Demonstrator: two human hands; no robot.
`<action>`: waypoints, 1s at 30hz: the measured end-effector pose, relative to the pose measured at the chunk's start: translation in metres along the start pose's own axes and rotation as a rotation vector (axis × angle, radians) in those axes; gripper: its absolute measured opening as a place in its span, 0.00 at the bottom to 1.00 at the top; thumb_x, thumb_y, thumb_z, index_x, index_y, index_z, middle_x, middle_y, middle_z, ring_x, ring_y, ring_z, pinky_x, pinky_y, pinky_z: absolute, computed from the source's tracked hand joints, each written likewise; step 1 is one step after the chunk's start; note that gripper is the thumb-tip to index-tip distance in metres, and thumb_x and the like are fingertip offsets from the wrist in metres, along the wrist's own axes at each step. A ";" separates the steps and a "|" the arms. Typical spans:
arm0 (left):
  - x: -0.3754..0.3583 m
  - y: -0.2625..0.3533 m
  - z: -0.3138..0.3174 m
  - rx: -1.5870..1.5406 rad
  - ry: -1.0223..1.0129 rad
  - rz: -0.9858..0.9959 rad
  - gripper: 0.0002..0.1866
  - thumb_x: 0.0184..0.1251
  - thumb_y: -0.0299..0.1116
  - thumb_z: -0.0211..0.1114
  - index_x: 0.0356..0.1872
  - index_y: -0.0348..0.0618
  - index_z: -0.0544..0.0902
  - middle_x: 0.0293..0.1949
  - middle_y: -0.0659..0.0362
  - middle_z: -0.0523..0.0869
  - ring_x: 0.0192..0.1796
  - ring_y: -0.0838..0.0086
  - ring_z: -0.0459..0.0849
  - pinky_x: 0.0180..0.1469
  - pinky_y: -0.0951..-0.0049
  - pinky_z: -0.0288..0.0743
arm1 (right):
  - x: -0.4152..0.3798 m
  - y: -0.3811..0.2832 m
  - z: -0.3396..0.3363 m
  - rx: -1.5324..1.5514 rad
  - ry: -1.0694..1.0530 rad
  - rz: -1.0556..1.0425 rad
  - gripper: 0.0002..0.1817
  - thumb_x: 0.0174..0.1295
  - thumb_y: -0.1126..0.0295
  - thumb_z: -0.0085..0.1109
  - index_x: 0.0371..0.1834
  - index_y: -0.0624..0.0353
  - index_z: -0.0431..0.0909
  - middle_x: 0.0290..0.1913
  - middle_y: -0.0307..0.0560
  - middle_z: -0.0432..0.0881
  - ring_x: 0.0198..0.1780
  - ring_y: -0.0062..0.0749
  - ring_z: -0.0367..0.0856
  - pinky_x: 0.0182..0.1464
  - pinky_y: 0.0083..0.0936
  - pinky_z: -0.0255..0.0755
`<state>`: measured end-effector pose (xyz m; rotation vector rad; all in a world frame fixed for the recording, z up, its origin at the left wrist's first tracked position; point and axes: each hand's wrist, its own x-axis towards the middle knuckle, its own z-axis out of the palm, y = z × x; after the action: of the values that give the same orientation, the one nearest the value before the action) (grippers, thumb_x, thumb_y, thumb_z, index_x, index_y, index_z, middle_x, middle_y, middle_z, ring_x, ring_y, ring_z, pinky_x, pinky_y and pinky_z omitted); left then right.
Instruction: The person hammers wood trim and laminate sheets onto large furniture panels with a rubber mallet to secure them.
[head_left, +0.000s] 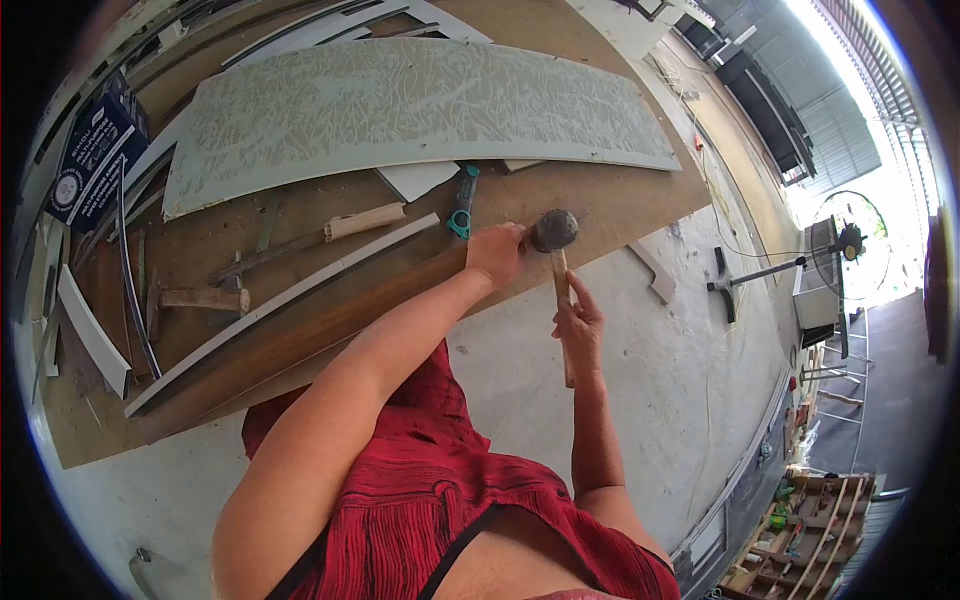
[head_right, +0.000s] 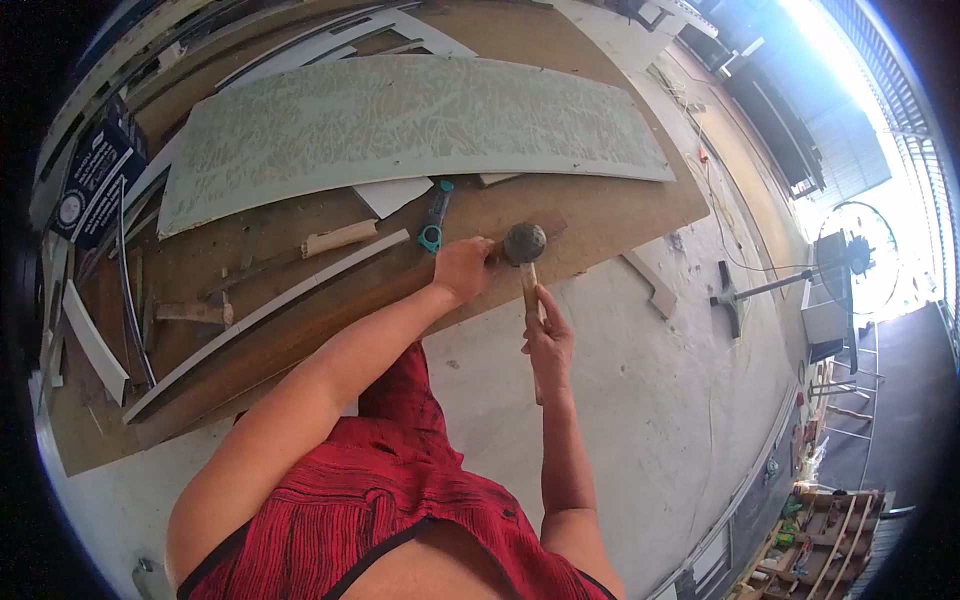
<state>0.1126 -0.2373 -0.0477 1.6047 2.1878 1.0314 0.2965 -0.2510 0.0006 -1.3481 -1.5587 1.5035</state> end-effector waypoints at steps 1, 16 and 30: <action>0.003 -0.002 0.003 0.010 -0.006 -0.014 0.07 0.55 0.35 0.59 0.33 0.47 0.81 0.36 0.55 0.83 0.41 0.57 0.82 0.41 0.57 0.75 | 0.000 0.000 0.000 0.007 0.002 -0.019 0.24 0.63 0.74 0.51 0.65 0.51 0.68 0.25 0.31 0.69 0.25 0.13 0.66 0.24 0.14 0.64; 0.003 -0.001 0.000 0.009 -0.031 -0.016 0.09 0.54 0.37 0.59 0.33 0.46 0.81 0.35 0.55 0.83 0.42 0.58 0.82 0.41 0.57 0.75 | 0.006 0.014 0.004 -0.010 0.019 -0.038 0.22 0.64 0.73 0.51 0.63 0.52 0.69 0.20 0.31 0.69 0.21 0.13 0.68 0.18 0.14 0.64; 0.004 -0.002 0.002 0.022 -0.024 -0.019 0.09 0.54 0.38 0.60 0.33 0.48 0.81 0.35 0.55 0.84 0.42 0.57 0.82 0.41 0.57 0.75 | 0.008 0.021 0.000 0.025 0.004 -0.035 0.24 0.64 0.72 0.52 0.65 0.51 0.68 0.20 0.32 0.69 0.21 0.14 0.68 0.20 0.14 0.65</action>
<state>0.1107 -0.2327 -0.0498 1.5946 2.2018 0.9814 0.2996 -0.2464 -0.0215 -1.3034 -1.5481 1.4932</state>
